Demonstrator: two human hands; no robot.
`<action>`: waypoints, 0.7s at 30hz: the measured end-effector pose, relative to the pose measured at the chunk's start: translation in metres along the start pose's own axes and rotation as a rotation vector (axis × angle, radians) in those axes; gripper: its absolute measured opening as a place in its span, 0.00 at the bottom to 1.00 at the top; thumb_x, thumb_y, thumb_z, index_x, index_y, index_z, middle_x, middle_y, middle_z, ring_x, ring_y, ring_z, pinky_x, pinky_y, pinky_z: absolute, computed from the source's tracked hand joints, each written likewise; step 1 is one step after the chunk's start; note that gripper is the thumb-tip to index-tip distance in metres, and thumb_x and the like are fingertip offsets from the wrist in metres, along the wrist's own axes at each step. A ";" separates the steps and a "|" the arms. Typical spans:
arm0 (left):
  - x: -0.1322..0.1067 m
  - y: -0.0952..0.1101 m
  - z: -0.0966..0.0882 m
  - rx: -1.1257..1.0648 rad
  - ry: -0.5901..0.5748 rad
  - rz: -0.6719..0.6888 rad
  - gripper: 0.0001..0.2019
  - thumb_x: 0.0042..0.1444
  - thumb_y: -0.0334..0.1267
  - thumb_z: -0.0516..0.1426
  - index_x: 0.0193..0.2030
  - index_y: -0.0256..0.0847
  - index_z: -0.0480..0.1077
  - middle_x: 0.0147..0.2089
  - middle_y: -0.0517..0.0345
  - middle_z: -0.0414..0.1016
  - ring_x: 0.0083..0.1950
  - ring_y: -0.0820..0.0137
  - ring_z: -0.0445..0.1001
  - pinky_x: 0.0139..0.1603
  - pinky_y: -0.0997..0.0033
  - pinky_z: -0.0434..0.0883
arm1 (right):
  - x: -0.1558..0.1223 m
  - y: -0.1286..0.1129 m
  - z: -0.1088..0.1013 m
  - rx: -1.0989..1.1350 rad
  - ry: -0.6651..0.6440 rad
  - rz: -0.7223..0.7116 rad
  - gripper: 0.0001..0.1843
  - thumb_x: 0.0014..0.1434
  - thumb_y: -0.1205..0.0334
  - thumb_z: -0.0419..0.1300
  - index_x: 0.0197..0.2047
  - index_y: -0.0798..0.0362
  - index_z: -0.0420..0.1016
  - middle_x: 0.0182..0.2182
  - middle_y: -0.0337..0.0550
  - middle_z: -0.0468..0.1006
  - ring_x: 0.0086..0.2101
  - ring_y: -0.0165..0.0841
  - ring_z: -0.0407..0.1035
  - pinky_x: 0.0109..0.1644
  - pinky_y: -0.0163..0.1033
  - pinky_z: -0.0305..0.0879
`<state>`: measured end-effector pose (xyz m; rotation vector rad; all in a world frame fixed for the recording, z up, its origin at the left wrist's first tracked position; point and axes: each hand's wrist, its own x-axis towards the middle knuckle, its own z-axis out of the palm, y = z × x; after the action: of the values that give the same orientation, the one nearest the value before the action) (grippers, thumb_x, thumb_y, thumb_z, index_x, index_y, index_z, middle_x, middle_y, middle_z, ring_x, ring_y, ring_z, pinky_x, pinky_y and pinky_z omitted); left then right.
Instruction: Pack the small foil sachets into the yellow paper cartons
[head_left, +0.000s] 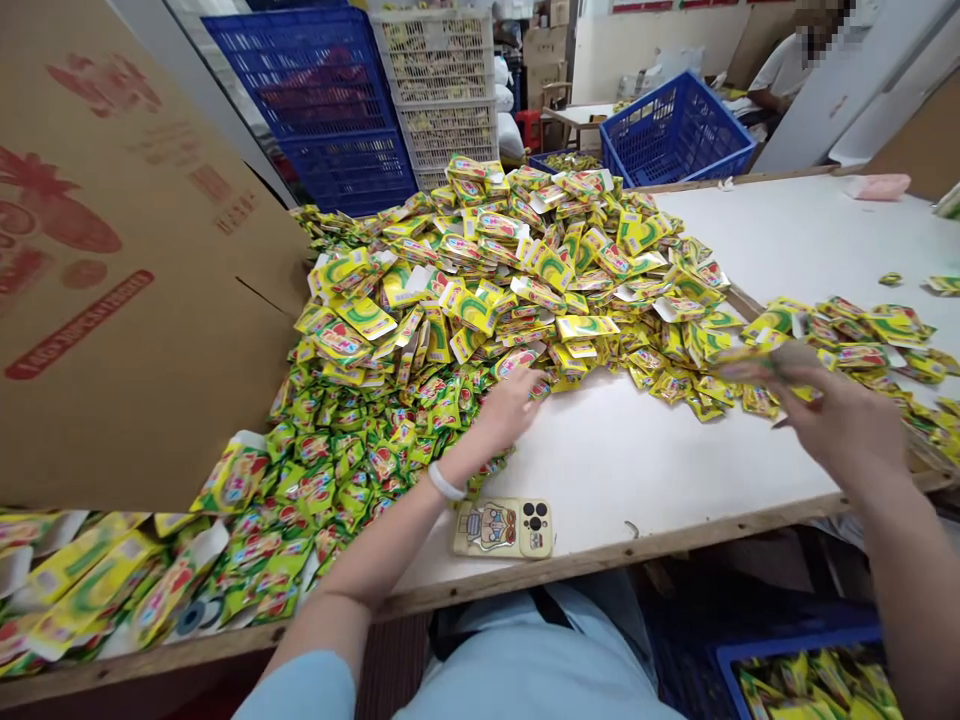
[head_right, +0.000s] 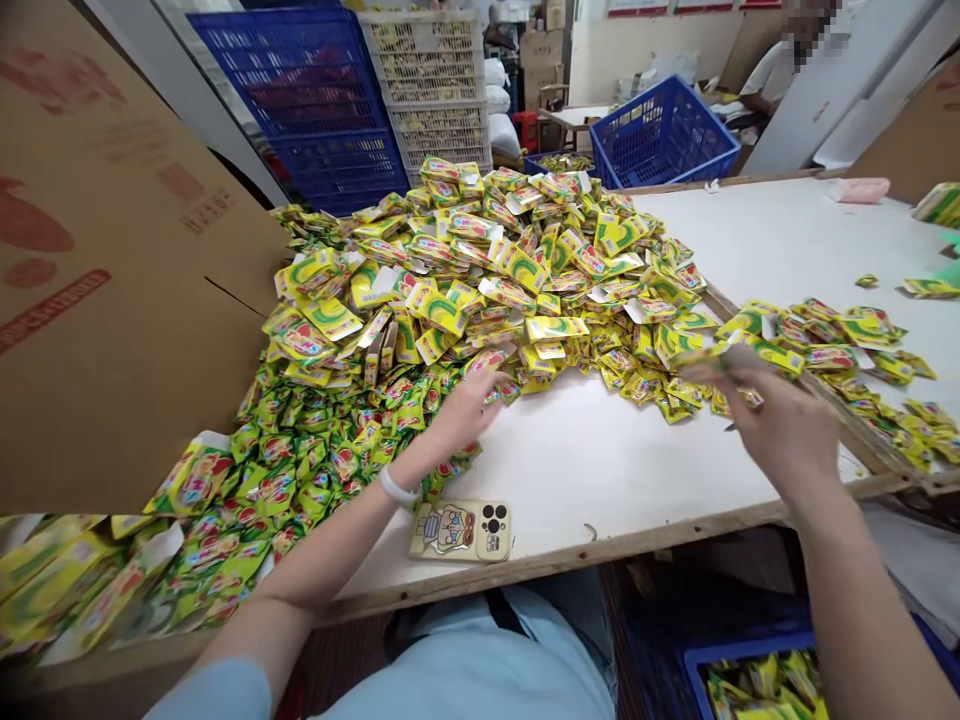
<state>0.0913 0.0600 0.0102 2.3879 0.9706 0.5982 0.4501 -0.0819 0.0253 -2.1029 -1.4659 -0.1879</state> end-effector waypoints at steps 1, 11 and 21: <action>0.003 -0.011 -0.010 0.123 0.032 -0.058 0.16 0.62 0.33 0.53 0.55 0.38 0.69 0.55 0.42 0.72 0.59 0.55 0.69 0.61 0.52 0.65 | 0.010 0.007 0.002 -0.120 0.091 0.031 0.25 0.66 0.51 0.51 0.56 0.61 0.74 0.49 0.68 0.77 0.34 0.44 0.74 0.30 0.44 0.64; -0.067 -0.038 -0.011 0.541 -0.138 -0.264 0.16 0.56 0.45 0.61 0.46 0.36 0.69 0.49 0.43 0.71 0.54 0.52 0.67 0.53 0.55 0.66 | 0.014 -0.159 0.155 0.140 -0.533 -0.371 0.21 0.63 0.70 0.53 0.58 0.57 0.71 0.55 0.60 0.74 0.45 0.43 0.75 0.41 0.40 0.67; -0.051 -0.034 0.007 -0.538 0.191 -0.429 0.19 0.54 0.48 0.63 0.47 0.38 0.71 0.36 0.54 0.78 0.40 0.63 0.76 0.40 0.65 0.72 | -0.040 -0.150 0.122 0.819 -0.489 -0.019 0.27 0.66 0.38 0.45 0.42 0.54 0.69 0.27 0.40 0.75 0.16 0.28 0.67 0.17 0.36 0.66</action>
<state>0.0450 0.0420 -0.0260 1.6152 1.1804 0.8055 0.2753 -0.0146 -0.0379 -1.4912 -1.4647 0.8378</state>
